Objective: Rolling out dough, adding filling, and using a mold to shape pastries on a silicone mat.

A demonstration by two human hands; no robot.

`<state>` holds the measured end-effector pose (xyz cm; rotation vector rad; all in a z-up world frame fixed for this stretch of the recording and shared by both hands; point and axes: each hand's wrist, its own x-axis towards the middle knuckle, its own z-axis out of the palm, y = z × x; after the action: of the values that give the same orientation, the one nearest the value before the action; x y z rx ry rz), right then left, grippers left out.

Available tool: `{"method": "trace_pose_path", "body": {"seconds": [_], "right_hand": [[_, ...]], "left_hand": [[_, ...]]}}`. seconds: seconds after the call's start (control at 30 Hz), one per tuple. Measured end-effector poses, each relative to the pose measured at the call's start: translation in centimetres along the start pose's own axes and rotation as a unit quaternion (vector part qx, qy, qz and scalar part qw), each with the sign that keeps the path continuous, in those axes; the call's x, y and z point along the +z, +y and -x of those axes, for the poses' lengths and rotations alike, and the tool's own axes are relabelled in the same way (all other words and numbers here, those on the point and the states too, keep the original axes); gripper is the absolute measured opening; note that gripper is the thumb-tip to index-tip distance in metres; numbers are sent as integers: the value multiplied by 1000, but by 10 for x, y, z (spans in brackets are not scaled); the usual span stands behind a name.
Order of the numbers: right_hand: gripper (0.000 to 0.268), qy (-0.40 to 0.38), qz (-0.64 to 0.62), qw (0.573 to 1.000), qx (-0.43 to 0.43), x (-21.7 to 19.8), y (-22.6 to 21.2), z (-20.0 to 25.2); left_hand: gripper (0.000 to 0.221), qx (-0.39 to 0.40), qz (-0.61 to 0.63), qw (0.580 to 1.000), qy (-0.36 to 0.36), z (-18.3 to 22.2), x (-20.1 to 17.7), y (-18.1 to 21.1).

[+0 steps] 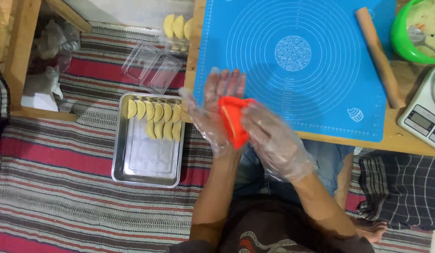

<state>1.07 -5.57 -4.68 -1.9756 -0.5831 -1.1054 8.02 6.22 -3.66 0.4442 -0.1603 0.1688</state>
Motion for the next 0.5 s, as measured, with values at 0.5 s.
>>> {"method": "trace_pose_path", "body": {"seconds": [0.5], "right_hand": [[35, -100, -63, 990, 81, -3, -10, -11]], "left_hand": [[53, -144, 203, 965, 80, 1, -8, 1]]}}
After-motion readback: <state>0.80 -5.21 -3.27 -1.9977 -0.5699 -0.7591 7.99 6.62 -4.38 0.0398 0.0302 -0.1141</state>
